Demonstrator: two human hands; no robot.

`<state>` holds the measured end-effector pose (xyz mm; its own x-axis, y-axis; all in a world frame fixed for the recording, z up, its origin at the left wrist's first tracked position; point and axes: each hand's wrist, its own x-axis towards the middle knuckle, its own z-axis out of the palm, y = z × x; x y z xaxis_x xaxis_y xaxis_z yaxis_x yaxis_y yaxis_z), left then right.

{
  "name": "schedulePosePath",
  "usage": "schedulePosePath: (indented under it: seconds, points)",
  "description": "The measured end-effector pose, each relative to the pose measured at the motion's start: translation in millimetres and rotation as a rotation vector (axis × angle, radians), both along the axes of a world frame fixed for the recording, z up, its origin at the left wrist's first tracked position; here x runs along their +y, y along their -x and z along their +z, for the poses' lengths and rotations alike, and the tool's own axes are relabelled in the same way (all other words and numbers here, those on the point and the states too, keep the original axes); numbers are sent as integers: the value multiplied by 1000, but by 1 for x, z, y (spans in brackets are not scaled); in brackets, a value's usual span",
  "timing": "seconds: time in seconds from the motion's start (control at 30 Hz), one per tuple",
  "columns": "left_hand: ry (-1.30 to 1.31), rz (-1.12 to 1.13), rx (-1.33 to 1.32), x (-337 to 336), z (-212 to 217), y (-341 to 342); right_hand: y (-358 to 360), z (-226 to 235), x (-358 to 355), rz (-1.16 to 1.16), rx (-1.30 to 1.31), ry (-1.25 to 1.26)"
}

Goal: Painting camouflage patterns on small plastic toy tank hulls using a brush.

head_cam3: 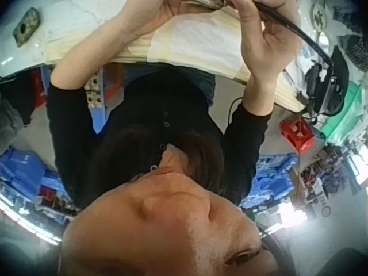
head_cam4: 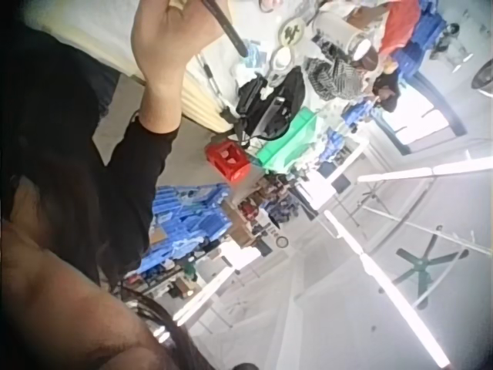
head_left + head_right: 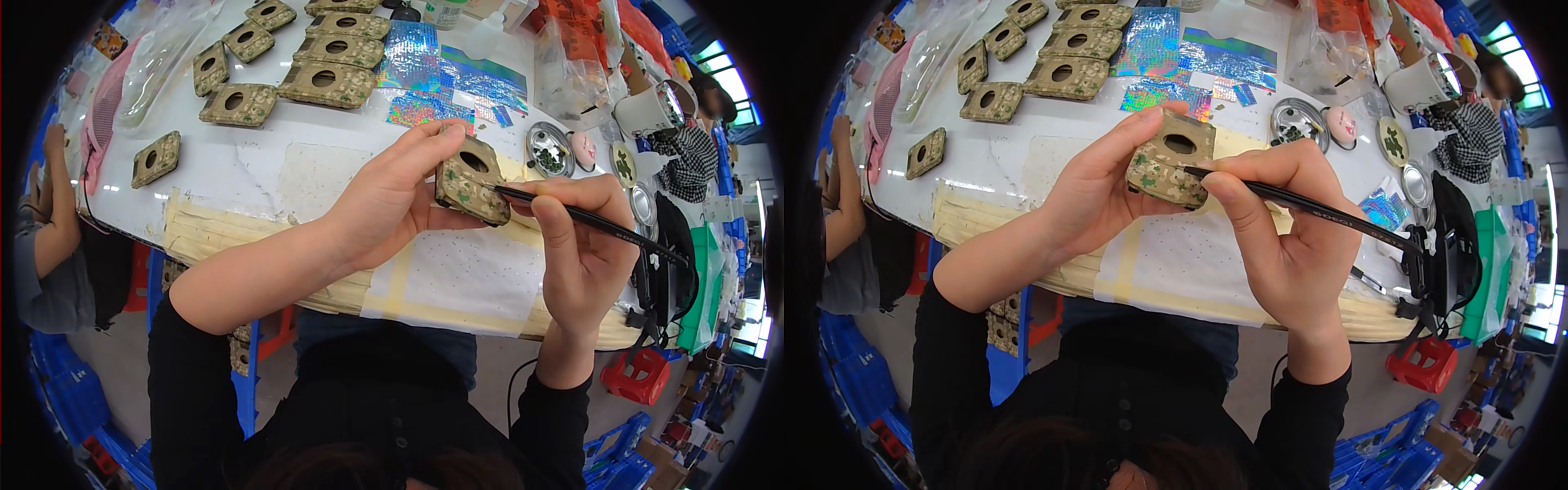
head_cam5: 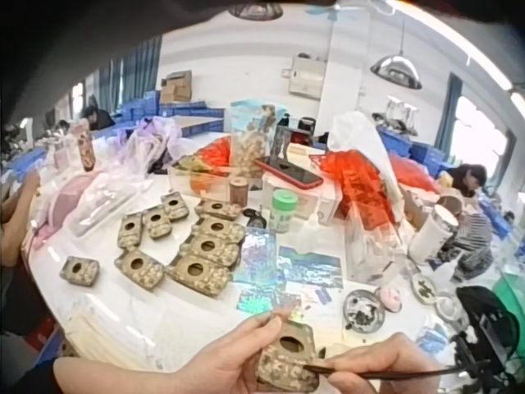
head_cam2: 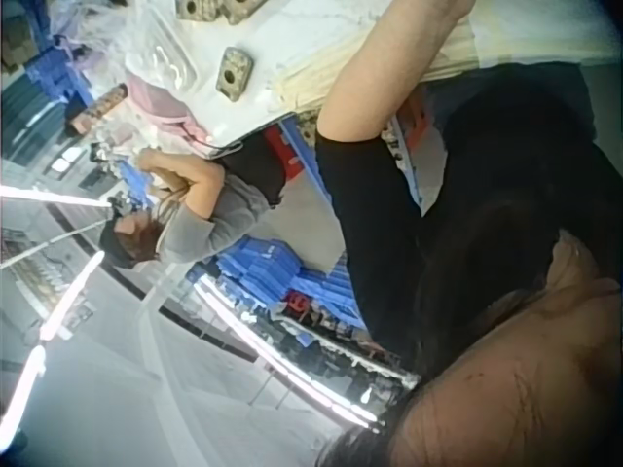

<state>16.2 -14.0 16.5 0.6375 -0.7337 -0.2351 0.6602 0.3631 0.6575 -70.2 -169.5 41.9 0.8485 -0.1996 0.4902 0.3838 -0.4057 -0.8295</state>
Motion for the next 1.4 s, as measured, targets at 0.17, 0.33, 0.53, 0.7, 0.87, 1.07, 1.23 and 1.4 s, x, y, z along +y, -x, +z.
schedulePosePath:
  seconds: [0.17, 0.33, 0.53, 0.7, 0.87, 1.07, 1.23, 1.4]
  points:
    - [2, 0, 3, 0, -1, -1, 0, 1, 1, -1, 0, 26]
    - [-4, 0, 6, 0, -2, -1, 0, -1, 0, -2, -22, 38]
    - [-17, -3, 5, 0, 0, -1, 1, -1, 0, 0, 5, 9]
    - [-21, 0, -1, -1, 0, 0, 1, -1, -1, 8, 11, 3]
    - [-16, -4, -8, -1, -2, -1, 1, -1, -1, 22, 16, -25]
    - [-12, -1, -5, 0, -1, 0, 0, -2, -1, 16, 6, -11]
    - [-17, 0, -1, -1, -1, 0, 1, -2, -1, 3, 2, 0]
    - [-15, 5, 0, 0, 0, 0, 1, -3, 0, 2, -26, 29]
